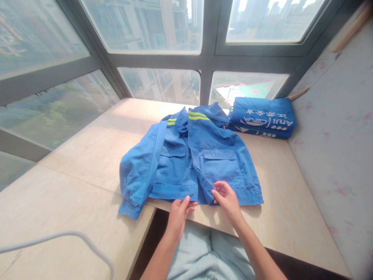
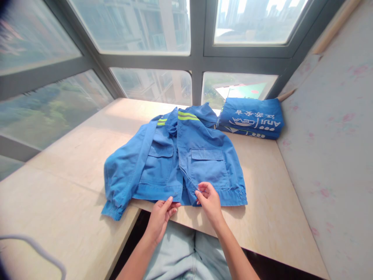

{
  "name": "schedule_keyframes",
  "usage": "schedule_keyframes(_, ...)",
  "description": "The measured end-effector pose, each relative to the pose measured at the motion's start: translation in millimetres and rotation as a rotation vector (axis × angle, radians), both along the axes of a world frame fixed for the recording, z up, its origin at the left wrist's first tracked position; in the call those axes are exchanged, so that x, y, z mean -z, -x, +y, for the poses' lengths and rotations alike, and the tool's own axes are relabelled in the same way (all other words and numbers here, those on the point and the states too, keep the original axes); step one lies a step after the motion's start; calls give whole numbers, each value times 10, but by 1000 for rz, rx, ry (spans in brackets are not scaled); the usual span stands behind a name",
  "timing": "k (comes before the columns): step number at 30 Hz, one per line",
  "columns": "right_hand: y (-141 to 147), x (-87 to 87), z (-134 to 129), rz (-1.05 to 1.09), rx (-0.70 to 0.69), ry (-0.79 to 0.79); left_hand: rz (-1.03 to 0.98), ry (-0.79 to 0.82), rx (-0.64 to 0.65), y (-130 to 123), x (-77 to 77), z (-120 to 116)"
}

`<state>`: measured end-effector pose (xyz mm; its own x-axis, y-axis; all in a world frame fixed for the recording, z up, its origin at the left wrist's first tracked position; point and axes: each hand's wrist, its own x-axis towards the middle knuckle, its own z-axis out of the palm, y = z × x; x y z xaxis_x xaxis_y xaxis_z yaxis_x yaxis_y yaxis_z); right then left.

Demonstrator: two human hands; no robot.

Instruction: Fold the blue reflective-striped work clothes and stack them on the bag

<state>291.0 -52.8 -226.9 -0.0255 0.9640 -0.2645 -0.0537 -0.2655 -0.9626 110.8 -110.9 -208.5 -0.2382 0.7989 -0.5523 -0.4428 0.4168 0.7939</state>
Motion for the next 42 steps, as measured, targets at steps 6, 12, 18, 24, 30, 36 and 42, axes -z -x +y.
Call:
schedule_keyframes(6,-75,-45,-62,-140,-15,-88,180,-68,520,43,-154,-23)
schedule_keyframes(12,197,-121,-156,-283,-351,-302,611,-203,413,170,-146,326)
schedule_keyframes(18,303,-189,152,-356,-241,-354,1224,-290,599,55,-89,439)
schedule_keyframes(24,479,-253,793,-509,-258,-377,1349,-328,728,-63,-177,433)
schedule_keyframes(30,532,-50,988,-233,-280,-263,1214,-321,678,18,-173,508)
schedule_keyframes(36,467,91,915,-171,-141,-266,919,-292,599,100,-154,587)
schedule_keyframes(42,468,45,872,-388,-180,-468,807,-155,385,107,-152,926)
